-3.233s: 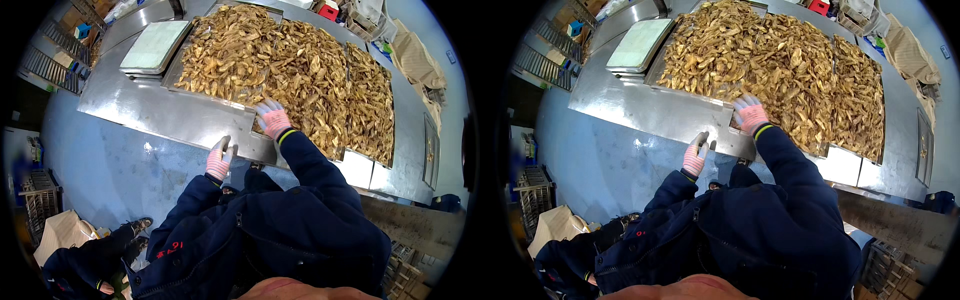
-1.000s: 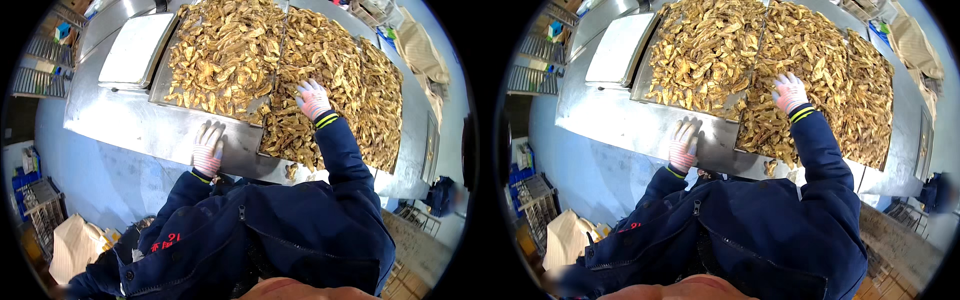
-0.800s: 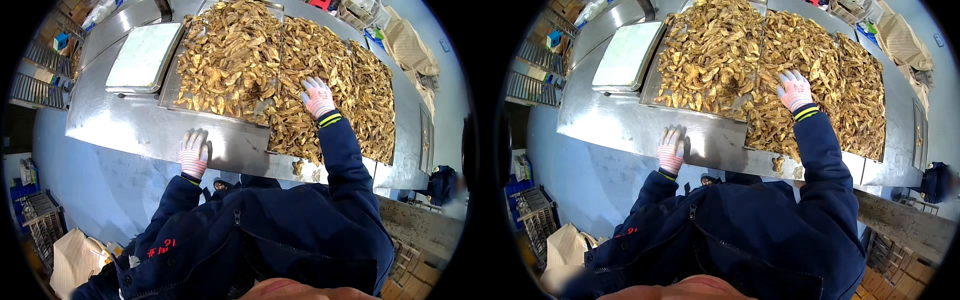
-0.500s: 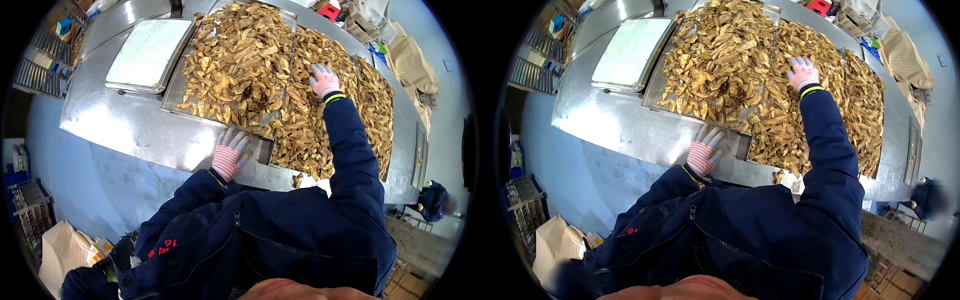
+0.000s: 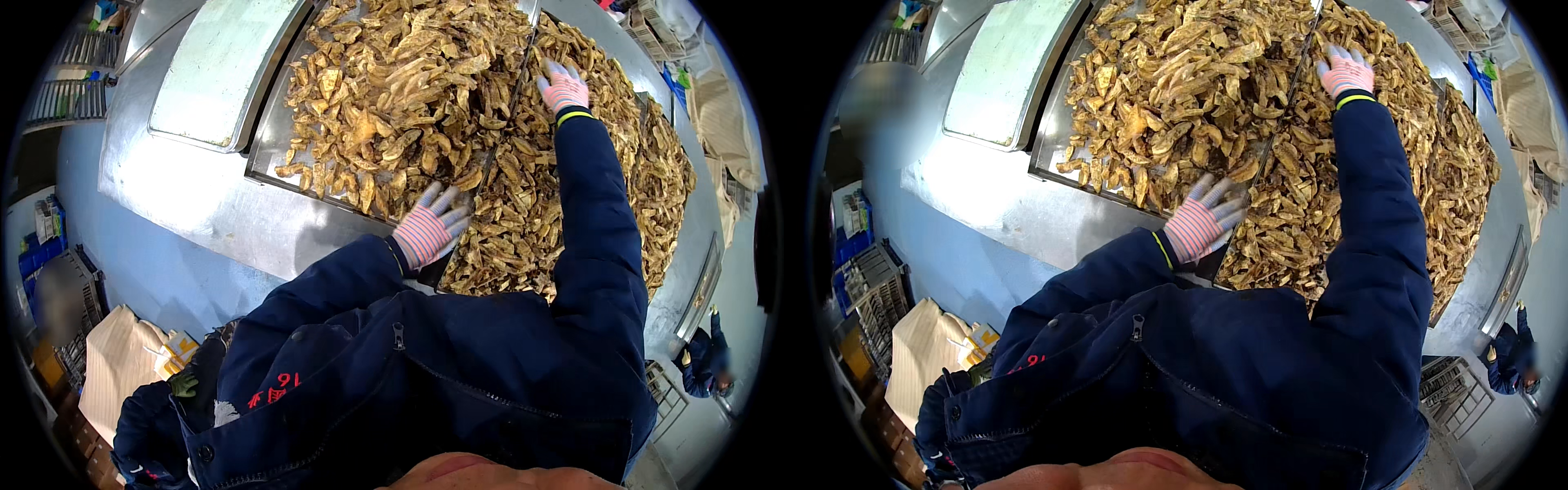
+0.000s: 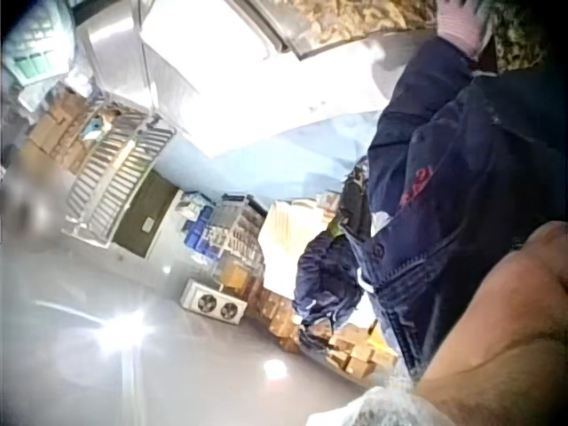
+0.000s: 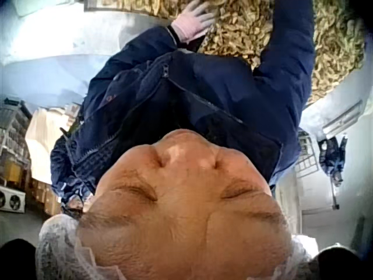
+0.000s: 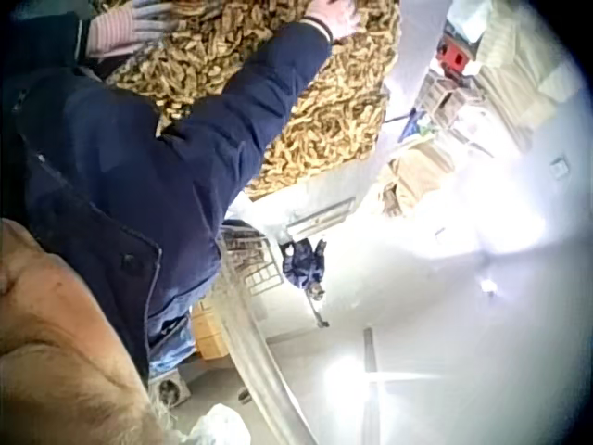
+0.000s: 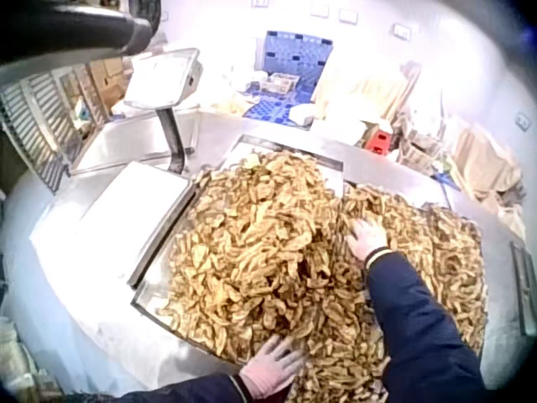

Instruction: The person sorts dried mushrooms on a stainless steel table, spreading them evenly across metal trays. They pick up and place trays, occasionally moving boxes and plastic bags nearby. The person uses gloved hands to handle the mushrooms and trays throughout the process.

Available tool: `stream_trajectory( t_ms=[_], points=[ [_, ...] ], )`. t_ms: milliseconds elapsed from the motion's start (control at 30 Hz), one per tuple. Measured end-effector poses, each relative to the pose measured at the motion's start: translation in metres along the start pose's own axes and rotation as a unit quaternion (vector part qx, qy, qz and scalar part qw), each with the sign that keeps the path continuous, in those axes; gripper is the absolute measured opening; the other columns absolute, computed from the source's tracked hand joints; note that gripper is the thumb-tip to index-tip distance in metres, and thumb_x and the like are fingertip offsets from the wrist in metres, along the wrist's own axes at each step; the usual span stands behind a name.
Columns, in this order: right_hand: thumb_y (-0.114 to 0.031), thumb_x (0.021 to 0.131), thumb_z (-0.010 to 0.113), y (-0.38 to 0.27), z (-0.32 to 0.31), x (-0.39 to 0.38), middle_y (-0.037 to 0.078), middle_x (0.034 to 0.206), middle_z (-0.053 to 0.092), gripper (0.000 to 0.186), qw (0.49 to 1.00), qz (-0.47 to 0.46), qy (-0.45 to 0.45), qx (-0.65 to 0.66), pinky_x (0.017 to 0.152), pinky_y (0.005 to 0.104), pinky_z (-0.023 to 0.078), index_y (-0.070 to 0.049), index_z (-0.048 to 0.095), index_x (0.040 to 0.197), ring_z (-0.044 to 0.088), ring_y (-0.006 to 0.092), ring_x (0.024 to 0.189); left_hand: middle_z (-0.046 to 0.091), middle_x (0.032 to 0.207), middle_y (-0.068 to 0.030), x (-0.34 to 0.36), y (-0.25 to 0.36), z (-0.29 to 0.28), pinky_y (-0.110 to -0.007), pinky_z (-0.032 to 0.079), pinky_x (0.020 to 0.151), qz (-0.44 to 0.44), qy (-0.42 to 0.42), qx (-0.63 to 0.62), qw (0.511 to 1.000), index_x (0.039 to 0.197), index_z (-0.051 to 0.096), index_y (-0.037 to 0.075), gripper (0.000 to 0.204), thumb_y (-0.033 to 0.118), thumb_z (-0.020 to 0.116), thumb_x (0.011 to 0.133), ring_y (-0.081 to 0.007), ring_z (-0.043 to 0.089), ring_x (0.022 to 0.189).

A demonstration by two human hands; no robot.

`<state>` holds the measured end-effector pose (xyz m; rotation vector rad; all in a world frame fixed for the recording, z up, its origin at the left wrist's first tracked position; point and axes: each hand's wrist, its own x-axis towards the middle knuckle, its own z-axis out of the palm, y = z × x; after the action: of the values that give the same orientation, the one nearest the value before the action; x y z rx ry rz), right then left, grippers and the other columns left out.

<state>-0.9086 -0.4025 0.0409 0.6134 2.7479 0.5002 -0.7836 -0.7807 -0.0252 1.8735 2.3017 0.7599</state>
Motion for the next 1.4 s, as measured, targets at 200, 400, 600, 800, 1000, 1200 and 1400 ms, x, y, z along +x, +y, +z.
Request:
stream_trajectory(
  t_ms=[200, 400, 600, 800, 1000, 1200, 1400],
  points=[
    [-0.036, 0.091, 0.052, 0.039, 0.004, -0.067, 0.01, 0.133, 0.055, 0.045, 0.97, -0.083, 0.198, 0.11, 0.106, 0.0449, 0.035, -0.01, 0.057, 0.128, 0.045, 0.0322, 0.128, 0.053, 0.129, -0.0102, -0.026, -0.017, -0.055, -0.057, 0.02, 0.112, -0.09, -0.027, 0.03, 0.995, 0.107, 0.061, 0.009, 0.033, 0.027, 0.056, 0.08, -0.0368, 0.036, 0.133],
    [-0.017, 0.085, 0.06, -0.065, -0.031, -0.241, 0.017, 0.142, 0.043, 0.054, 0.914, -0.295, 0.092, 0.263, 0.107, 0.0483, 0.034, -0.008, 0.048, 0.136, 0.036, 0.0381, 0.132, 0.05, 0.133, -0.0094, -0.089, 0.021, -0.053, -0.054, 0.026, 0.11, -0.104, 0.088, -0.057, 0.989, 0.116, 0.054, 0.014, 0.031, 0.024, 0.058, 0.087, -0.038, 0.036, 0.134],
    [-0.025, 0.089, 0.057, -0.087, -0.017, -0.257, 0.018, 0.108, 0.067, 0.03, 0.96, -0.21, 0.107, 0.154, 0.1, 0.0444, 0.041, -0.001, 0.068, 0.103, 0.055, 0.0372, 0.113, 0.056, 0.122, -0.0083, -0.206, 0.082, -0.077, -0.051, 0.031, 0.11, -0.23, 0.216, 0.025, 0.948, 0.109, 0.059, 0.012, 0.027, 0.024, 0.056, 0.085, -0.0354, 0.042, 0.129],
    [-0.018, 0.085, 0.058, -0.227, -0.068, -0.268, 0.017, 0.107, 0.066, 0.023, 0.879, -0.421, 0.182, 0.128, 0.097, 0.0434, 0.044, -0.005, 0.068, 0.1, 0.057, 0.0356, 0.109, 0.06, 0.114, -0.007, -0.403, 0.165, -0.068, -0.047, 0.039, 0.101, -0.508, 0.194, 0.102, 0.833, 0.105, 0.064, 0.012, 0.028, 0.028, 0.056, 0.083, -0.0334, 0.048, 0.121],
    [-0.015, 0.085, 0.059, -0.425, -0.102, -0.394, 0.015, 0.112, 0.064, 0.026, 0.647, -0.72, 0.018, 0.252, 0.096, 0.0425, 0.044, -0.009, 0.065, 0.11, 0.058, 0.0353, 0.107, 0.066, 0.112, -0.0099, -0.522, 0.31, -0.017, -0.045, 0.045, 0.093, -0.879, 0.077, -0.105, 0.459, 0.106, 0.069, 0.018, 0.034, 0.038, 0.051, 0.086, -0.0312, 0.057, 0.112],
    [-0.026, 0.086, 0.057, -0.517, -0.095, -0.406, 0.014, 0.104, 0.068, 0.027, 0.605, -0.796, -0.021, 0.027, 0.093, 0.0412, 0.046, -0.008, 0.069, 0.103, 0.062, 0.0321, 0.102, 0.066, 0.113, -0.0151, -0.488, 0.454, 0.098, -0.042, 0.046, 0.095, -0.943, 0.224, -0.228, 0.089, 0.112, 0.067, 0.014, 0.041, 0.04, 0.047, 0.089, -0.0329, 0.059, 0.11],
    [-0.037, 0.087, 0.05, -0.576, -0.047, -0.305, 0.013, 0.101, 0.069, 0.035, 0.567, -0.771, 0.112, -0.267, 0.086, 0.0436, 0.047, -0.013, 0.07, 0.101, 0.063, 0.0335, 0.098, 0.063, 0.119, -0.0179, -0.335, 0.529, 0.25, -0.042, 0.044, 0.097, -0.864, 0.35, -0.33, -0.15, 0.118, 0.064, 0.007, 0.045, 0.039, 0.047, 0.09, -0.0337, 0.057, 0.114]
  ],
)
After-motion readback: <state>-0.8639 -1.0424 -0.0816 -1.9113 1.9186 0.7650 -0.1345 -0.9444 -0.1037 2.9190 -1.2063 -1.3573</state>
